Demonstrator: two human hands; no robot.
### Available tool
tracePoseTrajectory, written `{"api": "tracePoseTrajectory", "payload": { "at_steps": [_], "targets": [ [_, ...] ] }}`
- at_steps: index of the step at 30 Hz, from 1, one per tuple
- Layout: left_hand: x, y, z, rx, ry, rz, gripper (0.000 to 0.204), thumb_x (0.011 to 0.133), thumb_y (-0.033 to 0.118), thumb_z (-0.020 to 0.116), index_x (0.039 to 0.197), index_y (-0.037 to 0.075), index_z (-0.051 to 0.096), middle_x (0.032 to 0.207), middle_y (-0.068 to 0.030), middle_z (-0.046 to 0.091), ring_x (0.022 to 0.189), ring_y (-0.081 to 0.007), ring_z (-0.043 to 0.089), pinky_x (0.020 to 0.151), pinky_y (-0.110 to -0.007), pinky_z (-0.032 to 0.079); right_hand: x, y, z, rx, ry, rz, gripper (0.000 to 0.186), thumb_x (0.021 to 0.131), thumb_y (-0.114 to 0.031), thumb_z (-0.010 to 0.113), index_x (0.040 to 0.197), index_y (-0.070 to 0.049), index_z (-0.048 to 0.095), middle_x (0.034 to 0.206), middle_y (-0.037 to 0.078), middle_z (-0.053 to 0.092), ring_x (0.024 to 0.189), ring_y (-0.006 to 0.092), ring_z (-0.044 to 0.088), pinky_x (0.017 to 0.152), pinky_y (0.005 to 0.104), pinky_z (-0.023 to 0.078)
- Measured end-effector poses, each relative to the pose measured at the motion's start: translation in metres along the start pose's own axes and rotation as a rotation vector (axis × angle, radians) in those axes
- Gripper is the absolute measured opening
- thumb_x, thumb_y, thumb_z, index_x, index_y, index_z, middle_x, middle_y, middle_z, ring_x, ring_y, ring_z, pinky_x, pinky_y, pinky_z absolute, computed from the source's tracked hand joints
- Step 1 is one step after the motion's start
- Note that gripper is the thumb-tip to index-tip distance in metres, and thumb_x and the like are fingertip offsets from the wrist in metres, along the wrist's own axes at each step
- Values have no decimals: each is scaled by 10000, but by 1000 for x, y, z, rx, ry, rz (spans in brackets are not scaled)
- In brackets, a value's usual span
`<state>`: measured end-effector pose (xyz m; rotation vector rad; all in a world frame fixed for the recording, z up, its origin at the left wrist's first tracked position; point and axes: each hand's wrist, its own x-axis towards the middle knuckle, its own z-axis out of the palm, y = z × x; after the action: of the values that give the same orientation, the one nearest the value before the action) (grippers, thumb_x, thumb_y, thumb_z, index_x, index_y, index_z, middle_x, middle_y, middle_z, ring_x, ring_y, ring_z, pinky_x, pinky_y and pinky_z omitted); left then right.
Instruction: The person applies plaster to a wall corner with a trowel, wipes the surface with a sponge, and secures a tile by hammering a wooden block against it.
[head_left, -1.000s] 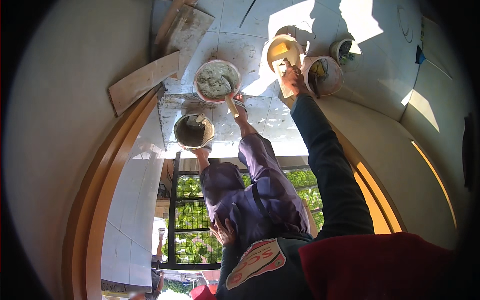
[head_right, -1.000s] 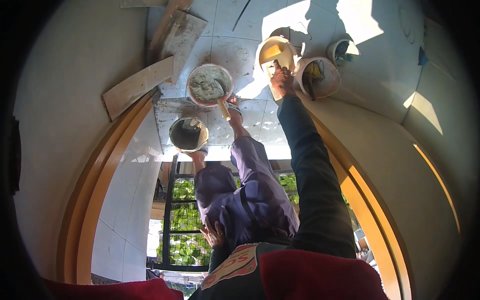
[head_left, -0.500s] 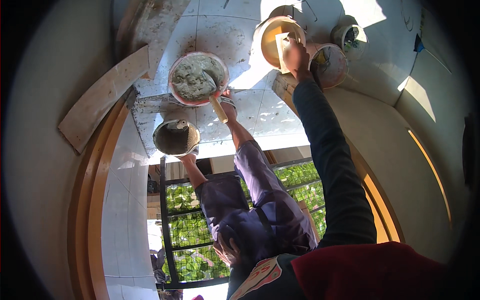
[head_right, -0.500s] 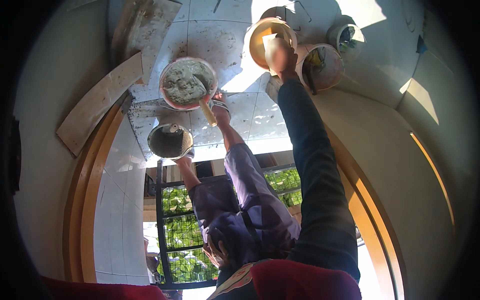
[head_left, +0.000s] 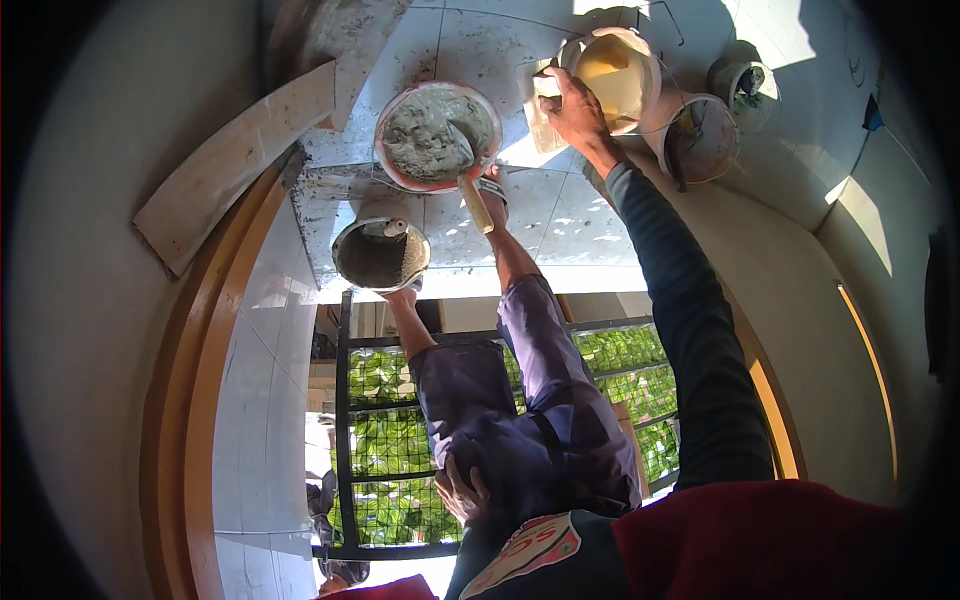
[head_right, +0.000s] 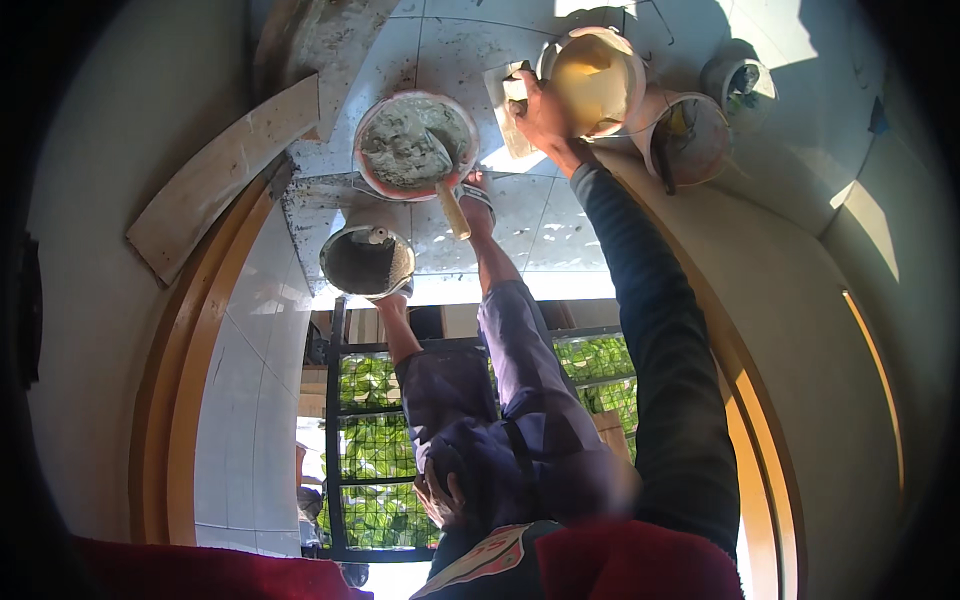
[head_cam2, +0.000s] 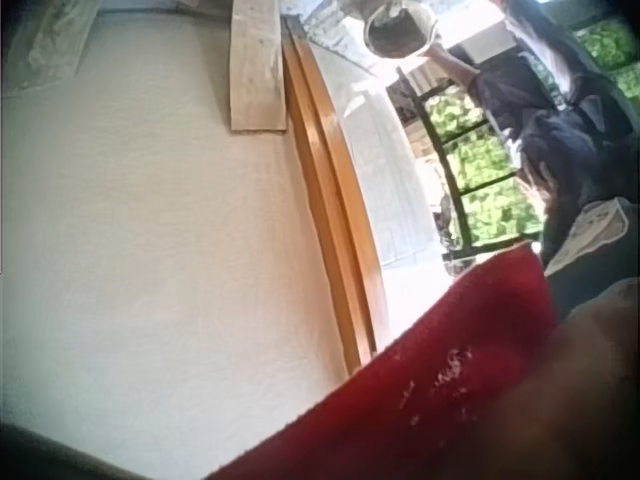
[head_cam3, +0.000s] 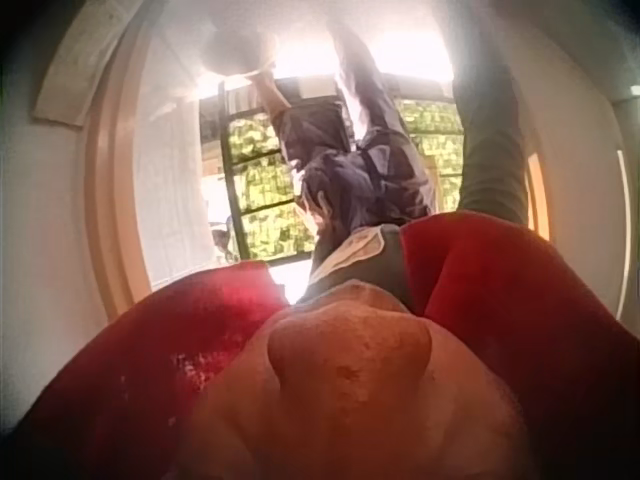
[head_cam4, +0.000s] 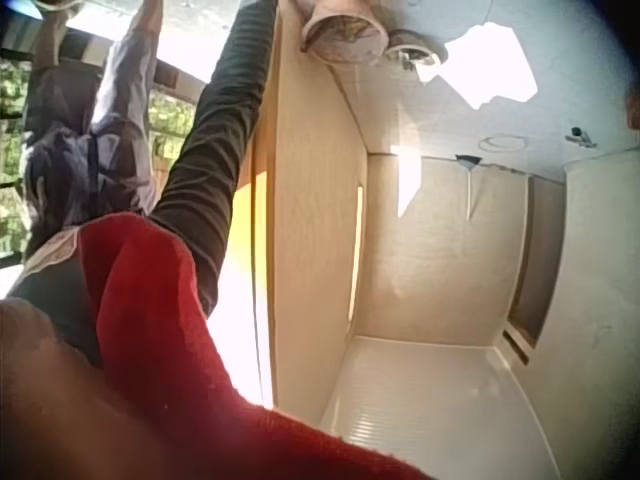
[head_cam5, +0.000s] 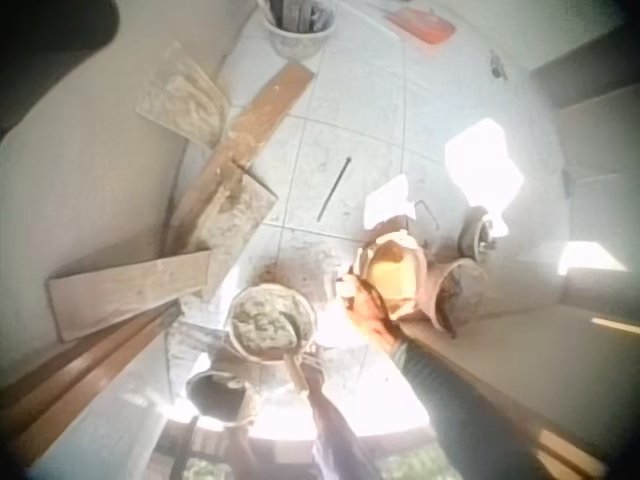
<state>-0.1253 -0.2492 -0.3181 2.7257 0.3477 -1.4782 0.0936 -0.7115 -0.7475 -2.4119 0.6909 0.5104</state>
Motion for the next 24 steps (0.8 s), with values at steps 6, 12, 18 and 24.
{"api": "tracePoseTrajectory", "payload": {
  "at_steps": [6, 12, 18, 24],
  "targets": [
    [-2, 1, 1, -20, -6, -26, 574, 913, 395, 577, 1407, 126, 462, 1190, -245, 467, 1058, -446, 488, 909, -547, 411, -4, -85, 71, -87, -34, -105, 570, 798, -127, 642, 1346, -122, 486, 1153, 211, 548, 1048, 392, 570, 890, 464, 521],
    [-6, -3, 10, -89, -18, -58, 595, 913, 419, 563, 1420, 131, 444, 1238, -263, 446, 1106, -459, 468, 937, -556, 395, -13, -109, 100, -193, -88, -193, 517, 792, -80, 624, 1302, -122, 545, 1235, 177, 546, 1107, 383, 549, 942, 456, 499],
    [-9, -2, 15, -94, -63, -111, 606, 907, 405, 571, 1429, 136, 420, 1264, -266, 434, 1143, -460, 449, 965, -552, 381, -32, -117, 112, -347, -116, -328, 324, 861, -116, 557, 1175, -165, 616, 1233, 143, 539, 1098, 344, 544, 930, 459, 483],
    [-11, -4, 20, -92, -82, -132, 608, 901, 390, 580, 1431, 142, 415, 1278, -257, 431, 1144, -451, 450, 979, -542, 381, -36, -147, 93, -205, 4, -376, 576, 783, -154, 665, 1341, -148, 525, 1149, 204, 529, 1087, 377, 539, 925, 473, 471]
  ]
}}
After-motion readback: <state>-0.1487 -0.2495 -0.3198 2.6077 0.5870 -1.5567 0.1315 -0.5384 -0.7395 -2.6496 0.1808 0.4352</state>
